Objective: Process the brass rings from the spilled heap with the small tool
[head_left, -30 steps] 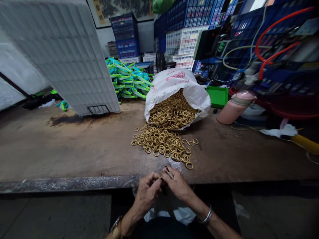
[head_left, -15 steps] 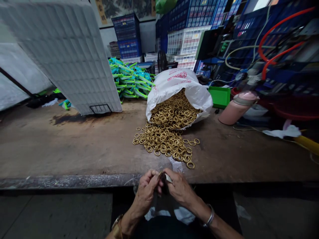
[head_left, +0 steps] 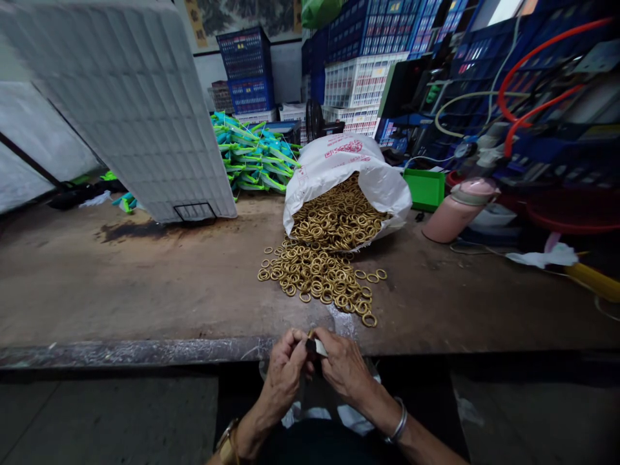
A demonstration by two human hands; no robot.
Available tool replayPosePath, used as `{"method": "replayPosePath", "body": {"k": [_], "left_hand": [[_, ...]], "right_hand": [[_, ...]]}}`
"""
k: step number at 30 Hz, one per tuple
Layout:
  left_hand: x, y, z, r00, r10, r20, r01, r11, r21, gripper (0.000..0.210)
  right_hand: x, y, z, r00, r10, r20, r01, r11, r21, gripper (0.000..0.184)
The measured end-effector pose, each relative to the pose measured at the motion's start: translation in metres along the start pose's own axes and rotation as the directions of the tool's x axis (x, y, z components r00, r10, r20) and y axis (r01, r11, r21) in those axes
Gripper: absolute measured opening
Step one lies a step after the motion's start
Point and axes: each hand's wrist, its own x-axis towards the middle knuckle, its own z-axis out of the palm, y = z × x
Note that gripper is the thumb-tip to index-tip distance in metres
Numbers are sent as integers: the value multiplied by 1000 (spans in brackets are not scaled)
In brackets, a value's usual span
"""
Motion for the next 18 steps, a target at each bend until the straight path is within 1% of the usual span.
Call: {"method": "replayPosePath", "body": {"k": [5, 7, 10, 12, 16, 18], "left_hand": [[0, -4, -1, 1000, 16, 0, -16, 1000, 21, 35], [-1, -6, -3, 999, 40, 15, -41, 999, 27, 32], [-1, -9, -6, 992, 118, 36, -120, 992, 46, 28], [-1, -12, -9, 991, 131, 37, -133, 990, 56, 28], [-4, -10, -11, 996, 85, 29, -86, 995, 55, 29], [-11, -5, -7, 995, 83, 54, -86, 995, 59, 30]], "right_hand": [[0, -2, 1, 998, 59, 7, -59, 998, -31, 23], [1, -3, -1, 997, 71, 30, -70, 997, -29, 23], [2, -5, -5, 994, 41, 104, -41, 999, -6, 23], [2, -5, -5, 991, 17, 130, -16, 1000, -10, 23], [1, -6, -4, 995, 43, 88, -36, 996, -80, 21], [3, -3, -6, 995, 74, 64, -66, 991, -118, 24]]}}
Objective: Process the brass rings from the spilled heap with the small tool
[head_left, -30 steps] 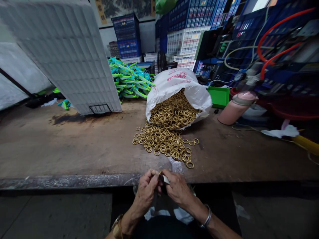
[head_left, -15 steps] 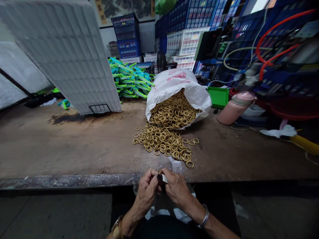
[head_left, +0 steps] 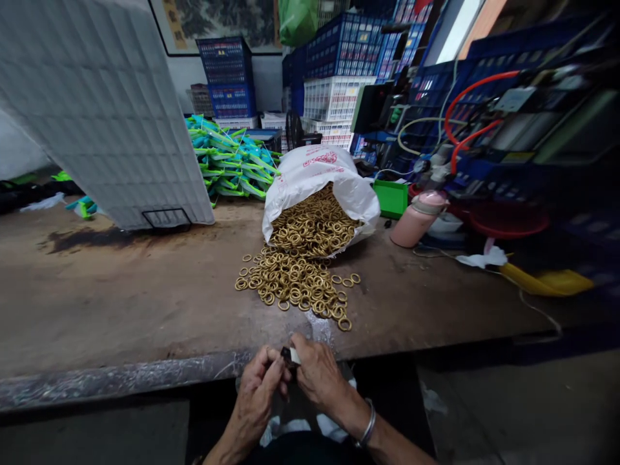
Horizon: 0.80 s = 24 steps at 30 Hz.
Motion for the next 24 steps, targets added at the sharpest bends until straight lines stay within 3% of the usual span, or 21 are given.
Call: {"method": "replayPosePath", "body": {"k": [2, 5, 10, 12, 16, 20, 24], "left_hand": [[-6, 8, 6, 996, -19, 91, 21, 1000, -20, 30], [-9, 15, 15, 980, -90, 176, 123, 974, -188, 31], [4, 11, 15, 968, -214, 132, 249, 887, -388, 33], [8, 8, 11, 961, -247, 127, 278, 840, -466, 29], [11, 3, 6, 923, -328, 200, 381, 714, -588, 27], [13, -2, 6, 912, -349, 215, 398, 631, -666, 23], [12, -3, 8, 912, -365, 186, 392, 645, -656, 27]], "right_hand": [[2, 6, -5, 998, 57, -39, -59, 997, -43, 29], [8, 27, -18, 970, 164, -179, -175, 983, -50, 32], [29, 91, -54, 816, 366, -447, -398, 917, 23, 23], [40, 117, -69, 770, 431, -471, -495, 869, -13, 23], [60, 147, -85, 754, 470, -458, -545, 837, -39, 20], [74, 150, -84, 764, 481, -429, -559, 826, -69, 20], [79, 150, -82, 757, 501, -420, -579, 812, -75, 20]]}}
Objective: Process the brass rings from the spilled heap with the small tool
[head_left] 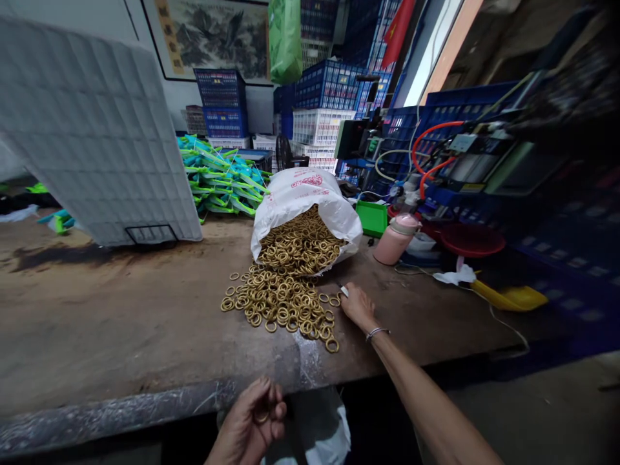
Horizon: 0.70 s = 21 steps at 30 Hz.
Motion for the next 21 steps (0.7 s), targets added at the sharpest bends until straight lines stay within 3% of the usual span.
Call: {"method": "replayPosePath", "body": {"k": [5, 8, 11, 13, 16, 21], "left_hand": [[3, -5, -2, 1000, 21, -12, -19, 991, 129, 34], [8, -6, -4, 990, 139, -27, -124, 945, 302, 31], [12, -2, -3, 955, 297, -28, -253, 858, 448, 35], [13, 1, -3, 912, 410, -12, -344, 781, 521, 38], [13, 4, -5, 836, 546, 60, -460, 635, 621, 34], [10, 2, -17, 773, 607, 183, -545, 489, 681, 22]], "right_hand": [[-6, -3, -11, 1000, 1, 11, -2, 999, 42, 20], [-29, -20, -19, 992, -120, 31, 114, 981, 155, 19], [-67, -47, -20, 916, -374, 143, 231, 785, 574, 19], [-93, -65, -15, 853, -452, 263, 133, 675, 726, 14], [-124, -84, -5, 761, -503, 409, -35, 597, 801, 8], [-148, -104, -2, 620, -502, 603, -384, 476, 791, 8]]}}
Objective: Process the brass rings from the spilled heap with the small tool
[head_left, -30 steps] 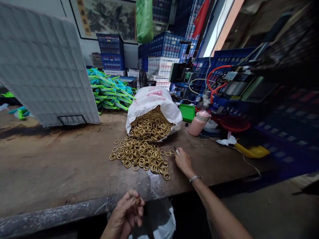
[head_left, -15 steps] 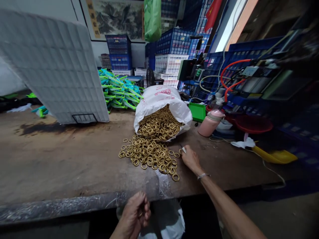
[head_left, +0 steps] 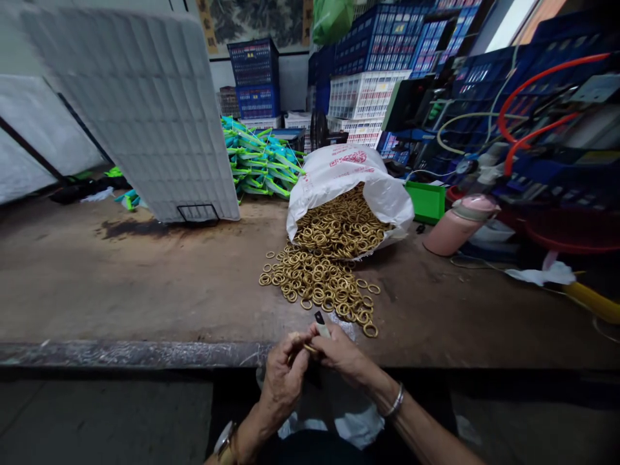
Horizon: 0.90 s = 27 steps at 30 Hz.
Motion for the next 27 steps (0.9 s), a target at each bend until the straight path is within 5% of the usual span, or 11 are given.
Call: {"method": "replayPosePath", "body": {"k": [5, 10, 15, 20, 27], "left_hand": [[-4, -5, -7, 989, 121, -83, -108, 984, 145, 16], [-3, 2, -9, 983, 158, -93, -132, 961, 242, 13], [-2, 12, -4, 999, -29, -31, 32, 996, 82, 15], [-4, 13, 0, 950, -304, 75, 312, 936, -163, 27], [-7, 13, 1, 923, -358, 141, 385, 856, -346, 34]], "right_hand": [[-2, -3, 9, 993, 88, 80, -97, 989, 112, 12], [1, 9, 6, 996, -34, -85, 38, 999, 37, 23], [2, 16, 3, 977, -178, -116, 154, 969, -191, 26], [2, 12, 5, 953, -268, -139, 213, 924, -319, 26], [-1, 15, 3, 943, -298, -148, 216, 887, -409, 26]]}}
